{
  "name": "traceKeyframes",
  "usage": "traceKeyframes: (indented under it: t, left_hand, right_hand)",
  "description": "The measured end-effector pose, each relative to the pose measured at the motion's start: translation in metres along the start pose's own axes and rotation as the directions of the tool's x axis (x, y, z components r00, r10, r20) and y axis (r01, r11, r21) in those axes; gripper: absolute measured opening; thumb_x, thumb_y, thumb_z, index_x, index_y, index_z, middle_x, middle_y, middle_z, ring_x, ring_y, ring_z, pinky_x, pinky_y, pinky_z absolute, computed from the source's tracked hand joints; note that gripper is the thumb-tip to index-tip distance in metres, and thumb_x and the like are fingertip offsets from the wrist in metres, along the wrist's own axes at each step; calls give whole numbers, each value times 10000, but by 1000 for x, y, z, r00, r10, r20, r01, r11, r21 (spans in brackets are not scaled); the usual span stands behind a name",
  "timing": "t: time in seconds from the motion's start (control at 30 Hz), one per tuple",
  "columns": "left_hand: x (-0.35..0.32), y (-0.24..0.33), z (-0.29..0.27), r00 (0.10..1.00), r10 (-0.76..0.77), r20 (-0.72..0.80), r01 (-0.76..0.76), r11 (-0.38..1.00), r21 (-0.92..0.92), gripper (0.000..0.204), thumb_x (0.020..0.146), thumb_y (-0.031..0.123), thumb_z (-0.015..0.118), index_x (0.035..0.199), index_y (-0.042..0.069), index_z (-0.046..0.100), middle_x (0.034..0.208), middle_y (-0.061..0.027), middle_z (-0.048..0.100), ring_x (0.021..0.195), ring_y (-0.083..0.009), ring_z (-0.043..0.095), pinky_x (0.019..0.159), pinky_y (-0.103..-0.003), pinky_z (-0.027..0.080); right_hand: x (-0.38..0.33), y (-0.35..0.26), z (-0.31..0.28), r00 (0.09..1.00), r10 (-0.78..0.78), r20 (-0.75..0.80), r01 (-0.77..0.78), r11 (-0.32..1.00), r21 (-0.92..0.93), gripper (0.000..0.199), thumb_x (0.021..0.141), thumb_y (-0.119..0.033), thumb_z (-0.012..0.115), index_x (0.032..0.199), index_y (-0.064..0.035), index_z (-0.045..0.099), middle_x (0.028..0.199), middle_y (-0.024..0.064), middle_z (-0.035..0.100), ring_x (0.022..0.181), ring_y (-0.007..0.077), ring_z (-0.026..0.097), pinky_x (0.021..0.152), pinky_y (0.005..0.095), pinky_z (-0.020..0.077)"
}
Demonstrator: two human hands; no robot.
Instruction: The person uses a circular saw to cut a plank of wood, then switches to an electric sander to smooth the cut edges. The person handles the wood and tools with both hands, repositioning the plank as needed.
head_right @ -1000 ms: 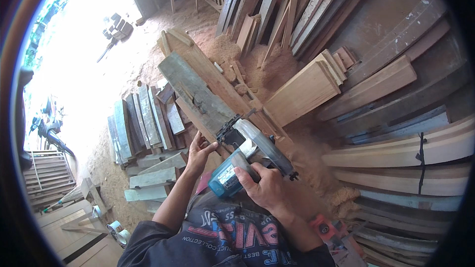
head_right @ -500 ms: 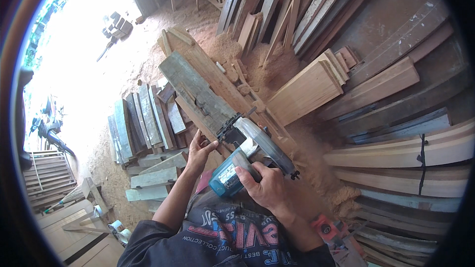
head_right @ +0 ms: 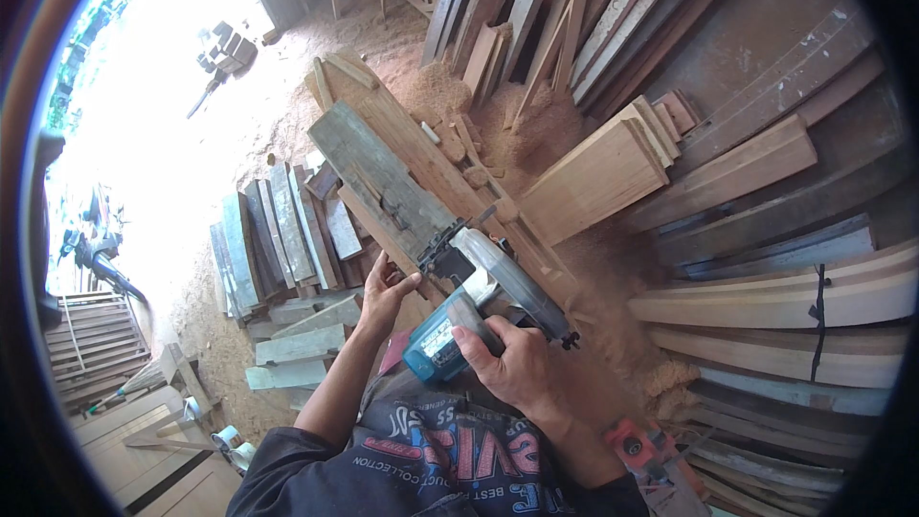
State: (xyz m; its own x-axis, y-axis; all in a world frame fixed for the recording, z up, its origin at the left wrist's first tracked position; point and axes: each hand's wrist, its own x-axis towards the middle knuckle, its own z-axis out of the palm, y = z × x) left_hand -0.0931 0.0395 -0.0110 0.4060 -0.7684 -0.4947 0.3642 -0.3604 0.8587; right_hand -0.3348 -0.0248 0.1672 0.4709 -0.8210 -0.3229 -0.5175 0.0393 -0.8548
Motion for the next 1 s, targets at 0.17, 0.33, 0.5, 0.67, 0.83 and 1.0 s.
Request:
traceKeyframes:
  t: [0.17, 0.33, 0.5, 0.67, 0.83, 1.0]
  left_hand:
    - [5, -2, -5, 1000, 11, 11, -11, 1000, -10, 837, 939, 11, 801, 1662, 45, 382, 1389, -114, 680, 1287, -207, 658, 1131, -392, 525]
    - [7, 3, -7, 1000, -4, 8, 4, 1000, -20, 818, 944, 12, 798, 1655, 48, 395, 1424, -121, 671, 1320, -224, 648, 1148, -393, 517]
    - [9, 5, -8, 1000, 3, 6, -3, 1000, -15, 812, 945, 21, 799, 1653, 56, 403, 1423, -122, 671, 1329, -230, 644, 1163, -400, 508]
    - [15, 5, -11, 999, 44, 13, -44, 999, 3, 866, 946, -5, 791, 1674, -4, 321, 1406, -210, 655, 1302, -297, 666, 1099, -421, 560]
    - [16, 11, -13, 999, 38, 21, -38, 999, 10, 840, 942, -23, 782, 1670, 49, 370, 1415, -190, 655, 1302, -290, 664, 1097, -416, 559]
    - [18, 21, -12, 999, 33, 7, -33, 999, -8, 833, 932, -1, 797, 1663, 63, 402, 1411, -136, 667, 1285, -231, 658, 1133, -393, 524]
  right_hand:
    - [5, -3, 3, 1000, -21, -18, 22, 1000, 11, 492, 1020, -476, 734, 901, 2, 737, 713, 210, 728, 718, 377, 779, 639, 457, 575]
    - [8, -5, 5, 1000, 5, -8, -5, 1000, 1, 482, 1022, -465, 738, 901, 2, 743, 709, 201, 729, 712, 365, 780, 635, 447, 569]
    - [11, -7, 7, 1000, 5, -3, -5, 1000, 8, 487, 1023, -466, 739, 897, 4, 744, 699, 192, 727, 687, 337, 776, 628, 439, 567]
    - [15, -11, 7, 1000, -6, -11, 6, 1000, 2, 481, 1021, -460, 746, 894, 5, 744, 692, 178, 727, 669, 315, 771, 620, 432, 565]
    - [19, -16, 8, 1000, 2, 5, -2, 1000, 11, 470, 1020, -451, 750, 894, 1, 745, 703, 177, 733, 675, 317, 774, 621, 428, 567]
    - [25, -20, 9, 1000, 26, 18, -26, 1000, -3, 463, 1017, -452, 750, 898, -5, 746, 717, 193, 736, 695, 350, 777, 626, 441, 571]
